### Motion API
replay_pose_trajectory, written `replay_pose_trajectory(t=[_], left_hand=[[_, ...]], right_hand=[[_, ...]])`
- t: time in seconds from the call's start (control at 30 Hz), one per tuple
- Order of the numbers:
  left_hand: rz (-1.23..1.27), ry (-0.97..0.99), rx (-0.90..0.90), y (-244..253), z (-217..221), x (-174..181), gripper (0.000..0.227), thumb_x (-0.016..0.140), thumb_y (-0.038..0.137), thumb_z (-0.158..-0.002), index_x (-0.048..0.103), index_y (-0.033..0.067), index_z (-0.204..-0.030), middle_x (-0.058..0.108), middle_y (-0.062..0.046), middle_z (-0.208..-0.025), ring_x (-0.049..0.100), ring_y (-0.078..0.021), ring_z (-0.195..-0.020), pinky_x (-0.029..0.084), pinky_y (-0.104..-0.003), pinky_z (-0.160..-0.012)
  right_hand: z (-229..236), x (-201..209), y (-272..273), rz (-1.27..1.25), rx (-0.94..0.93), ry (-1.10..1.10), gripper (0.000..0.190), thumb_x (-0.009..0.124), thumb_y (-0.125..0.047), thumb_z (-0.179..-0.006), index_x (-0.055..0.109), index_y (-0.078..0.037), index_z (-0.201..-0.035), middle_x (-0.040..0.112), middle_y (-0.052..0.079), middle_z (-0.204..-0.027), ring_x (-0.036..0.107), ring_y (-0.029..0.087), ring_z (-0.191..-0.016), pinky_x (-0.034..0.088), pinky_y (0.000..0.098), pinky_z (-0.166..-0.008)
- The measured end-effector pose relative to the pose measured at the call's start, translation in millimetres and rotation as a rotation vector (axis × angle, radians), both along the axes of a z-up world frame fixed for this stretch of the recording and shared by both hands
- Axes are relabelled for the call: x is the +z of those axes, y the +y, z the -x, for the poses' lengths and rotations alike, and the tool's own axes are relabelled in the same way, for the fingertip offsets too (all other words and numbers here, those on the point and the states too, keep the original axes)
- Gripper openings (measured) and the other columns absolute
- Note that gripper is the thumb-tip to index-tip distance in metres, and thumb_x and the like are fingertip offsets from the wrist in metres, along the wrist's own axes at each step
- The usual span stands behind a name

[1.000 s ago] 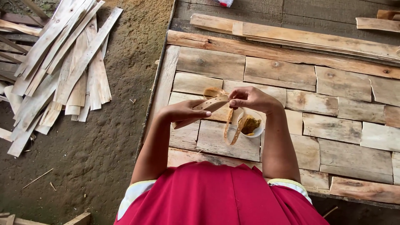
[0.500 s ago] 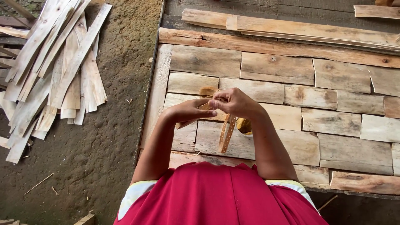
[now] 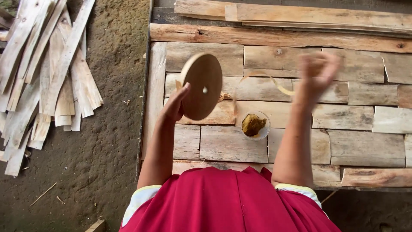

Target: The person uses a utility knife to score and cut thin wooden strips on a wooden workbench. They then handle a roll of thin wooden veneer, unroll a strip, and apply a brown paste from a small container onto the strip.

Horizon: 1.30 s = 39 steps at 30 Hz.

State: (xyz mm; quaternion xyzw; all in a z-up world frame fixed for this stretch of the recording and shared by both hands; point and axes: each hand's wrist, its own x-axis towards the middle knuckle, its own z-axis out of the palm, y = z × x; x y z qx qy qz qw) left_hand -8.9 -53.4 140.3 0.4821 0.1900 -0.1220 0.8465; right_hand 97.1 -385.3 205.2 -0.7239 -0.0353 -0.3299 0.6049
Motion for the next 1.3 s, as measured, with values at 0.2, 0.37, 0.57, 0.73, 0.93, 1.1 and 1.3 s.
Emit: replay_pose_trajectory(t=[0.2, 0.37, 0.57, 0.73, 0.93, 1.1, 1.3], left_hand=[[0.428, -0.109, 0.396, -21.3, -41.7, -60.1, 0.062, 0.073, 0.042, -0.092, 0.056, 0.0080, -0.142, 0.063, -0.023, -0.136, 0.065, -0.0422, -0.118, 0.048, -0.054, -0.107], [0.479, 0.055, 0.491, -42.2, -80.6, -83.0, 0.067, 0.081, 0.043, -0.083, 0.057, 0.0091, -0.135, 0.062, -0.019, -0.123, 0.065, -0.0370, -0.106, 0.054, -0.052, -0.095], [0.408, 0.100, 0.495, -61.3, -120.4, -168.5, 0.066, 0.078, 0.046, -0.092, 0.045, 0.0160, -0.141, 0.052, -0.018, -0.130, 0.060, -0.0367, -0.114, 0.052, -0.055, -0.099], [0.385, 0.184, 0.511, -61.6, -133.2, -192.7, 0.059, 0.079, 0.049, -0.090, 0.054, 0.0136, -0.130, 0.062, -0.016, -0.115, 0.068, -0.0332, -0.100, 0.058, -0.049, -0.091], [0.295, 0.208, 0.523, -61.4, -137.6, -159.7, 0.066, 0.075, 0.056, -0.089, 0.052, 0.0113, -0.131, 0.062, -0.014, -0.112, 0.067, -0.0289, -0.097, 0.058, -0.050, -0.088], [-0.160, 0.144, 0.432, -54.8, -121.4, -180.5, 0.046, 0.079, 0.033, -0.091, 0.058, 0.0124, -0.126, 0.063, -0.011, -0.110, 0.062, -0.0226, -0.104, 0.054, -0.043, -0.091], [-0.429, 0.223, 0.147, -49.6, -111.6, -134.0, 0.098, 0.076, 0.050, -0.088, 0.028, 0.0029, -0.160, 0.023, -0.031, -0.163, 0.019, -0.0446, -0.151, 0.013, -0.063, -0.121]], right_hand=[[0.2, -165.7, 49.0, 0.507, 0.268, 0.929, 0.050, 0.083, -0.043, -0.085, 0.067, -0.017, -0.124, 0.074, 0.009, -0.108, 0.073, 0.027, -0.101, 0.058, 0.0400, -0.089], [-11.4, -167.5, 70.6, -0.167, 0.405, 1.061, 0.060, 0.081, -0.039, -0.091, 0.056, -0.003, -0.131, 0.055, 0.004, -0.088, 0.041, 0.003, -0.042, 0.038, 0.0224, -0.034], [-31.3, -214.6, 53.1, 0.258, 0.238, 1.123, 0.066, 0.082, -0.041, -0.085, 0.057, -0.008, -0.136, 0.064, 0.006, -0.110, 0.062, 0.019, -0.084, 0.049, 0.0322, -0.059], [-0.2, -170.0, 75.8, 0.853, 0.389, 1.233, 0.038, 0.076, -0.034, -0.086, 0.073, -0.011, -0.116, 0.076, 0.016, -0.103, 0.072, 0.040, -0.105, 0.058, 0.0506, -0.088], [47.4, -261.0, 113.8, 1.216, 0.393, 0.921, 0.038, 0.075, -0.049, -0.085, 0.073, -0.013, -0.093, 0.075, 0.012, -0.081, 0.077, 0.035, -0.080, 0.061, 0.0491, -0.075], [59.4, -297.2, 115.8, 1.409, 0.611, 0.818, 0.016, 0.067, -0.025, -0.081, 0.077, -0.013, -0.084, 0.072, 0.009, -0.068, 0.076, 0.036, -0.072, 0.061, 0.0523, -0.063], [46.0, -95.1, 151.1, 1.145, 1.286, 1.047, 0.052, 0.071, -0.049, -0.085, 0.063, -0.016, -0.125, 0.075, 0.025, -0.104, 0.068, 0.047, -0.110, 0.052, 0.0616, -0.095]])
